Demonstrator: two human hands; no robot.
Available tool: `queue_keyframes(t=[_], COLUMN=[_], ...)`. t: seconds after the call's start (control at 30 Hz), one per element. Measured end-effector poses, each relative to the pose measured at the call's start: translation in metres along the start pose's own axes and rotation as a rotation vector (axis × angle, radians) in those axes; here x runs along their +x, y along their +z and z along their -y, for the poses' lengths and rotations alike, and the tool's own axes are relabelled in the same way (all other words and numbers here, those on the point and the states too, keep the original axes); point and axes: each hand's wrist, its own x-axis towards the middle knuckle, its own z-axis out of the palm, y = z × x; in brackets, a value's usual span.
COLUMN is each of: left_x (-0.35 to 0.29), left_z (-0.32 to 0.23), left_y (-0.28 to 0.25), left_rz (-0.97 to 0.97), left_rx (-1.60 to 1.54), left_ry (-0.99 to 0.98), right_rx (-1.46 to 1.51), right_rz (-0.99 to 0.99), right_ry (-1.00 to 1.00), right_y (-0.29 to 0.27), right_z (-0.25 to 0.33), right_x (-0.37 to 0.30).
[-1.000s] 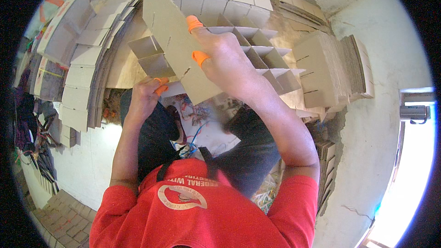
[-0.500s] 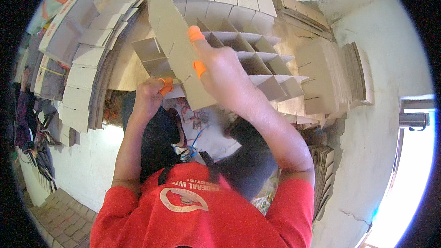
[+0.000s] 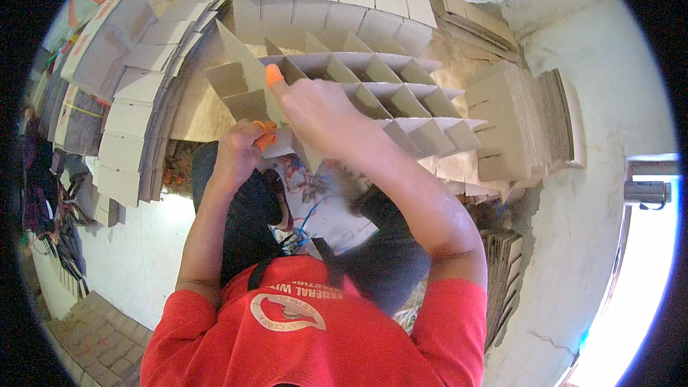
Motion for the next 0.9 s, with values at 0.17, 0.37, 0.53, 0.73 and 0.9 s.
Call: queue_keyframes(t=[0.17, 0.37, 0.53, 0.73, 0.9], left_x=[0.004, 0.007, 0.015, 0.057, 0.087], left_z=[0.002, 0.007, -0.005, -0.011, 0.021], left_y=[-0.002, 0.0, 0.003, 0.002, 0.022], left_rz=[-0.005, -0.047, -0.071, 0.252, 0.168], left_rx=[-0.013, -0.039, 0.246, 0.327, 0.483], left_ry=[-0.044, 0.002, 0.186, 0.258, 0.317], right_rx=[-0.143, -0.022, 0.114, -0.553, 0.559], right_rz=[0.084, 0.235, -0.46, -0.342, 0.127], right_ry=[-0.024, -0.055, -0.033, 0.448, 0.342], right_y=[0.0, 0.024, 0.047, 0.05, 0.031], right_z=[0.002, 0.001, -0.086, -0.266, -0.173], right_x=[0.009, 0.006, 0.016, -0.034, -0.051])
